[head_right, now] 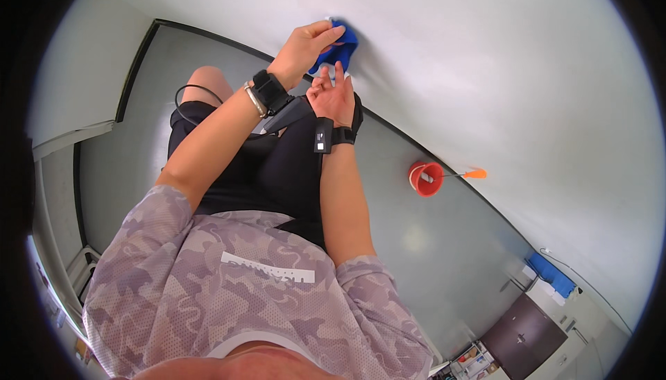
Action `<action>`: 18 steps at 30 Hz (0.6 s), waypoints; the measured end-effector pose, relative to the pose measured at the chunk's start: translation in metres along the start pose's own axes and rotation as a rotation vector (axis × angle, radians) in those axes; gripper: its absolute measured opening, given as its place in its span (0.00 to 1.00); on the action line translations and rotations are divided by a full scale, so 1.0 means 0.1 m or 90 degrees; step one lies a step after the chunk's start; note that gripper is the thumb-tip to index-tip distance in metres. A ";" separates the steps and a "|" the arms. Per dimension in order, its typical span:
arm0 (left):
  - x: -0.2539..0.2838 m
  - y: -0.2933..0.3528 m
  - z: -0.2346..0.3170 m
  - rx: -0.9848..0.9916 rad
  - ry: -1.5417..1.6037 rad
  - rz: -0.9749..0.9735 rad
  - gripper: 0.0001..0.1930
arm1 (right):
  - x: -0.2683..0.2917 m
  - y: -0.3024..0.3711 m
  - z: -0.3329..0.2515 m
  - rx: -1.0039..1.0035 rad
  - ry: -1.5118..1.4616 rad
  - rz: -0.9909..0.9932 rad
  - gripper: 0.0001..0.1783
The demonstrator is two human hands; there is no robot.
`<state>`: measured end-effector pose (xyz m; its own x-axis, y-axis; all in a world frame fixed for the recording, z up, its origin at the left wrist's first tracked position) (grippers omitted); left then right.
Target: Clean the wall using a blue cloth and a bucket.
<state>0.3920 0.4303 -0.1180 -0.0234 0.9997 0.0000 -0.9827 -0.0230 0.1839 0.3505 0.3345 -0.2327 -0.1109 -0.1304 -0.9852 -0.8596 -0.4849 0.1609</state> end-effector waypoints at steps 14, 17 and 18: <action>0.14 0.06 0.57 -0.215 0.051 0.054 0.15 | 0.06 -0.01 0.01 0.029 0.071 0.026 0.26; 0.16 0.12 0.56 -0.144 -0.072 0.090 0.15 | 0.07 -0.01 -0.02 0.022 0.071 0.020 0.26; 0.11 0.16 0.65 -0.178 -0.075 0.083 0.15 | 0.09 -0.03 -0.04 0.013 0.065 0.012 0.26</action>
<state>0.3875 0.4408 -0.0515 -0.1466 0.9815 0.1230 -0.9856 -0.1343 -0.1029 0.3539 0.3311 -0.2418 -0.0764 -0.2267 -0.9710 -0.8678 -0.4644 0.1767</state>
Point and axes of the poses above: each hand's wrist, its own y-axis away from the middle knuckle, its own x-axis out of the back of the hand, z = x × y, the point moved 9 cm from there along -y, towards the middle knuckle, and after that the axes turned 9 degrees about -y, right-handed, at the moved point
